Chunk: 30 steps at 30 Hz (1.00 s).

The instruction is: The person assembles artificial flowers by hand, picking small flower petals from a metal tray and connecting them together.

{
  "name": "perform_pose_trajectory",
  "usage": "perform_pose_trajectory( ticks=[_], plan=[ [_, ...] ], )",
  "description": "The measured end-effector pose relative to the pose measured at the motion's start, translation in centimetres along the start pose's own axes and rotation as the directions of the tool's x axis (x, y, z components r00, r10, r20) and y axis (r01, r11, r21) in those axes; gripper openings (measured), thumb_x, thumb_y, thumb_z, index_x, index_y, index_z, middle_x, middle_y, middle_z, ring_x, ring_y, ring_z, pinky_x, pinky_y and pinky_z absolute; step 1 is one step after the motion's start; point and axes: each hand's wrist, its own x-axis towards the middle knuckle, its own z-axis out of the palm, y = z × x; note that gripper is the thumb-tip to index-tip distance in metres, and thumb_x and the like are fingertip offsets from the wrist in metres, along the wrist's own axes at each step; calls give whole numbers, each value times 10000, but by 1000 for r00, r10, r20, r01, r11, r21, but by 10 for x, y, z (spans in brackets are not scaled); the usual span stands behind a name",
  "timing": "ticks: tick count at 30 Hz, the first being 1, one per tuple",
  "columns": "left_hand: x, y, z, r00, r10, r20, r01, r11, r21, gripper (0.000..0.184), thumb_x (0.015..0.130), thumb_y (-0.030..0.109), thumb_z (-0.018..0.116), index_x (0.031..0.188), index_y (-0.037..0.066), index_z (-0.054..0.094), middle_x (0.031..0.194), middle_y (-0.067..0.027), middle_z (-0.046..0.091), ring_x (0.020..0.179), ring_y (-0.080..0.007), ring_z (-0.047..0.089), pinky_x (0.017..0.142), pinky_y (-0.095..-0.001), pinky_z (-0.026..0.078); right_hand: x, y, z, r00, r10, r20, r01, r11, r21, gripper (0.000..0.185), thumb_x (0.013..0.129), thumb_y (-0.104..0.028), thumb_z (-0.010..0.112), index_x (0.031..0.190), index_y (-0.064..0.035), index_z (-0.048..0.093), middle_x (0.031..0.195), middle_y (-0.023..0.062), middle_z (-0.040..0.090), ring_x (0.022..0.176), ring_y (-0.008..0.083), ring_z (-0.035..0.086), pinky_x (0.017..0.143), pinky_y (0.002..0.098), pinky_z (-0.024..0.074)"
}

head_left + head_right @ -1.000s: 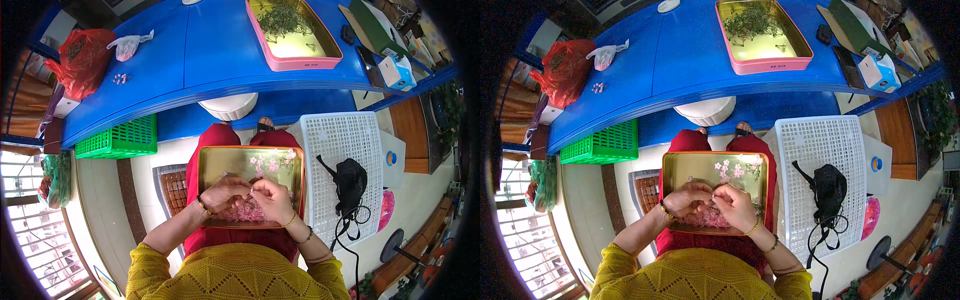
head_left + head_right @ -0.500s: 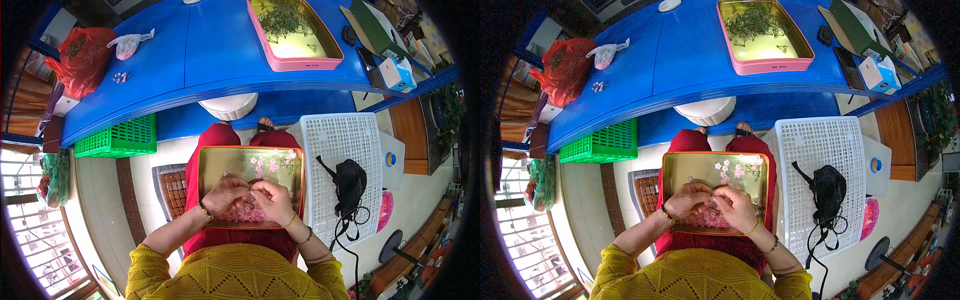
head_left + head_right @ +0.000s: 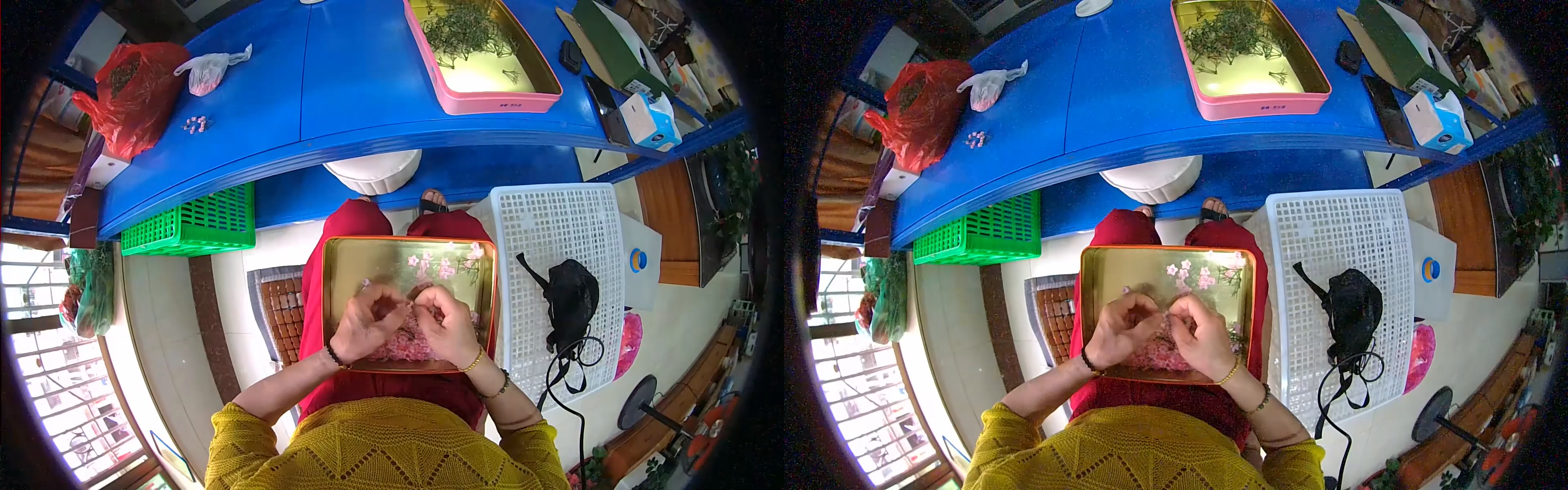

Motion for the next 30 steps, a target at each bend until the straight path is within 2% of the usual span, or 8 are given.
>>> perform_pose_trajectory(
  ticks=[1,4,7,13,16,20,28,30],
  plan=[
    [-1,4,0,1000,-2,-20,5,988,153,145,811,32,681,929,-14,610,798,-33,614,670,-70,555,568,-238,444,0,1,0,1000,10,4,-9,1000,-6,90,830,-5,604,905,-17,555,809,95,642,754,174,639,691,285,497],
    [0,-11,4,981,189,-38,-172,946,274,132,801,34,677,898,-29,614,792,-56,623,694,-81,558,609,-252,456,0,-2,0,1000,15,17,-15,1000,-4,88,830,-2,602,902,-16,553,806,99,639,755,180,639,697,289,498],
    [4,-19,6,969,244,-44,-223,935,275,119,798,14,657,900,-31,618,788,-70,628,700,-89,555,625,-256,463,0,-4,-2,1000,10,24,-10,1000,-8,87,829,-4,603,901,-14,554,801,100,636,747,183,637,692,289,497],
    [7,-21,1,995,89,34,-92,990,102,81,844,27,618,910,-19,625,763,-20,599,672,-59,523,586,-230,432,0,-4,-1,1000,2,26,-2,1000,-5,72,832,-14,607,885,-9,558,785,98,628,729,188,629,681,290,491],
    [9,-8,-4,979,-190,77,191,982,5,81,868,66,619,907,-4,629,741,-1,577,658,-42,501,563,-216,406,0,-3,0,1000,-15,17,15,1000,-7,73,828,-14,615,876,-9,561,775,91,623,711,177,621,664,283,487],
    [8,-15,-2,985,-157,77,164,982,-91,99,888,105,619,905,8,634,725,-8,578,632,-50,511,546,-217,409,-1,-5,-2,996,78,48,-77,997,-22,80,817,-7,631,869,-8,571,763,76,613,686,139,605,623,260,477],
    [7,-21,-2,938,-319,136,345,819,-458,122,897,125,614,926,9,639,700,-27,596,541,-78,520,463,-219,407,-1,-5,4,995,-95,-14,94,994,-50,97,805,16,646,885,5,594,765,84,619,687,135,606,612,261,485],
    [4,-26,-2,945,-289,152,326,806,-494,116,895,140,625,924,28,638,713,-20,600,581,-80,529,507,-220,407,-2,-5,5,989,-144,-17,142,986,-86,99,803,20,648,887,8,597,776,91,626,687,140,609,613,262,488]
  ],
)
